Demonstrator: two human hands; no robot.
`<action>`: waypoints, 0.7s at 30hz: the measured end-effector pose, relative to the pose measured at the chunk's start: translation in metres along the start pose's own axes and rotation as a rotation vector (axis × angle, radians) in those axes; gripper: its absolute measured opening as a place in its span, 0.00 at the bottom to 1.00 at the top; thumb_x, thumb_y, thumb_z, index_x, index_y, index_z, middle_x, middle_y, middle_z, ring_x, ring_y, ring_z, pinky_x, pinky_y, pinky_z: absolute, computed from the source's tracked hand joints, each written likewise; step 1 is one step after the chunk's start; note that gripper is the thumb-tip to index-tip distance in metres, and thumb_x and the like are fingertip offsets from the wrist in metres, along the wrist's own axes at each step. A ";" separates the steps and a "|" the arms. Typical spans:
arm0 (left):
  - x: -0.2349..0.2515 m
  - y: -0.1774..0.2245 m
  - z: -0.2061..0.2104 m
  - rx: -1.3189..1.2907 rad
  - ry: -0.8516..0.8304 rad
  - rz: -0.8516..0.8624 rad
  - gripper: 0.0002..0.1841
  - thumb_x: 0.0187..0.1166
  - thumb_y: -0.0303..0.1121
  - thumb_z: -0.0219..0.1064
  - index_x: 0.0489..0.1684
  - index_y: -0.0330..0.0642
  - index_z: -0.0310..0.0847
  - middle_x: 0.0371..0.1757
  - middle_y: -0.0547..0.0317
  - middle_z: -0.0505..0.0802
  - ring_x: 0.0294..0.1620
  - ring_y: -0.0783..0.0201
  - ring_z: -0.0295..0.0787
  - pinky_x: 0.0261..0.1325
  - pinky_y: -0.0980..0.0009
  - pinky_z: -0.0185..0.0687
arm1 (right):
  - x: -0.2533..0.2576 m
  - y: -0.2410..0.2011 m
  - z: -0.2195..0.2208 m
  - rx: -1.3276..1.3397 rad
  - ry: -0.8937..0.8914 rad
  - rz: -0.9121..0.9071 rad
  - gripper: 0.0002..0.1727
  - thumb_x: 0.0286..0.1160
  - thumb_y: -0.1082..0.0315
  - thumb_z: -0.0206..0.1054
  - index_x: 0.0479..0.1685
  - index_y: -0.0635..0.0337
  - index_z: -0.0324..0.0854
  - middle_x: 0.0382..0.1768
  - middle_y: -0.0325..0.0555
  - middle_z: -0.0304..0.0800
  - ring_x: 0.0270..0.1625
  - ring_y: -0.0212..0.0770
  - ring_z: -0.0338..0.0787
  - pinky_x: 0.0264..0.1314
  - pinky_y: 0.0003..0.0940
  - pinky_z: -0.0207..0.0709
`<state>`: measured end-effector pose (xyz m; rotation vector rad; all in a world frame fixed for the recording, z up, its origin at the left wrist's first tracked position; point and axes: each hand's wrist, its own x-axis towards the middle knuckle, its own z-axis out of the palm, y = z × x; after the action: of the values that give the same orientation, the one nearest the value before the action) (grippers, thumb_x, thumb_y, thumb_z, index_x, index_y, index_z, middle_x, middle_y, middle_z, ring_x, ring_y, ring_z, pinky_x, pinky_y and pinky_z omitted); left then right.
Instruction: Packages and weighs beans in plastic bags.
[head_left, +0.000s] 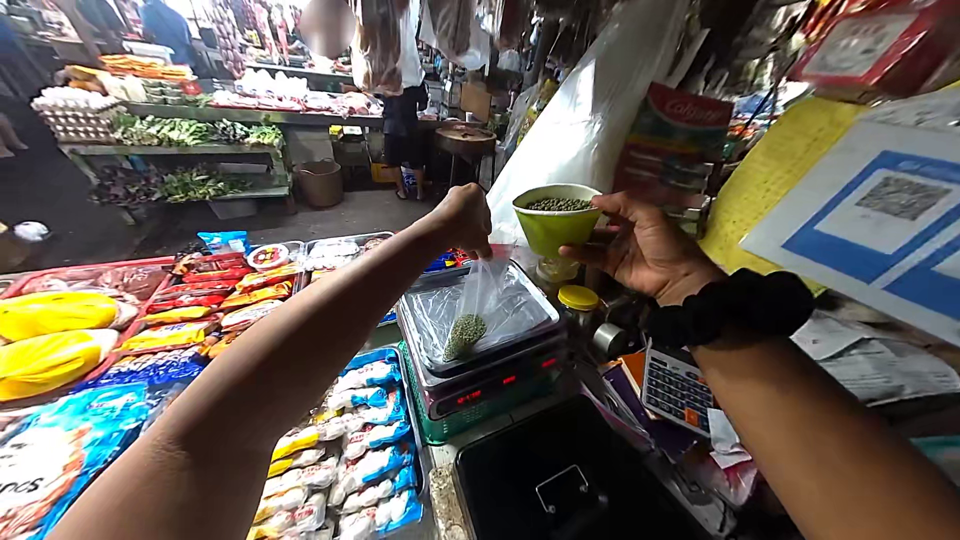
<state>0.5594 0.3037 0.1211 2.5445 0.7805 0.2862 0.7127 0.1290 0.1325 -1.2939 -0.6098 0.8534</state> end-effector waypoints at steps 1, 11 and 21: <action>-0.002 -0.001 0.004 0.060 0.034 0.034 0.21 0.58 0.30 0.88 0.47 0.30 0.91 0.45 0.40 0.93 0.47 0.47 0.92 0.59 0.47 0.84 | 0.000 0.002 0.000 0.013 -0.004 -0.007 0.18 0.86 0.58 0.58 0.67 0.55 0.73 0.52 0.55 0.89 0.44 0.52 0.96 0.45 0.45 0.93; -0.007 0.006 0.009 -0.268 -0.008 -0.053 0.14 0.67 0.19 0.79 0.50 0.30 0.89 0.46 0.41 0.95 0.37 0.57 0.97 0.50 0.62 0.94 | 0.003 0.005 -0.010 -0.046 -0.031 0.043 0.18 0.86 0.55 0.59 0.66 0.55 0.75 0.49 0.54 0.92 0.42 0.49 0.97 0.44 0.41 0.94; -0.007 0.008 0.016 -0.393 0.003 -0.054 0.16 0.64 0.16 0.79 0.51 0.27 0.87 0.48 0.40 0.94 0.38 0.57 0.97 0.50 0.63 0.95 | 0.015 -0.008 -0.013 -0.235 -0.010 0.127 0.21 0.82 0.55 0.64 0.67 0.56 0.76 0.49 0.54 0.91 0.42 0.49 0.96 0.42 0.42 0.93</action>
<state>0.5626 0.2874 0.1105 2.1523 0.7127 0.3852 0.7326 0.1333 0.1369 -1.5555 -0.6560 0.9130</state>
